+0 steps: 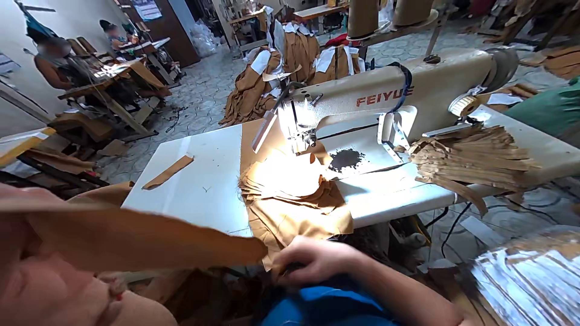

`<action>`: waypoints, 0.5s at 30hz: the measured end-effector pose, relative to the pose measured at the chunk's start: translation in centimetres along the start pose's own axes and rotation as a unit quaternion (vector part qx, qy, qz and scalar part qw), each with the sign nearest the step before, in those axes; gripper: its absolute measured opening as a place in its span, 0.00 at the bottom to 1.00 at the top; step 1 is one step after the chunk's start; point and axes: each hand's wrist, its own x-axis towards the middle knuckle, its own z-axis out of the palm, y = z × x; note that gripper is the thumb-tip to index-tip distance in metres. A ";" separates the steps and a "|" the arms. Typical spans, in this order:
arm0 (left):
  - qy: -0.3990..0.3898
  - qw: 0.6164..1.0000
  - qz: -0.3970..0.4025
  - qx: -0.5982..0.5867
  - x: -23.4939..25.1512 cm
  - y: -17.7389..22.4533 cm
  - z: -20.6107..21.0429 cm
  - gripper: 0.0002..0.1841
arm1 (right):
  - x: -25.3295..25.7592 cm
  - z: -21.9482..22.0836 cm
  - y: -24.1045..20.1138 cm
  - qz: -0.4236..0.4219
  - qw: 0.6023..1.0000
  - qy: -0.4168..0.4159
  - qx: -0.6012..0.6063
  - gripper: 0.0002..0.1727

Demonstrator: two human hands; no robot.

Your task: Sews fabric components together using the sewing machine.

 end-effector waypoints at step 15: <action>-0.270 0.898 -0.149 0.313 0.3 -8.8 19.8 0.26 | -5.3 -9.6 -1.2 0.270 0.824 0.494 0.058 0.17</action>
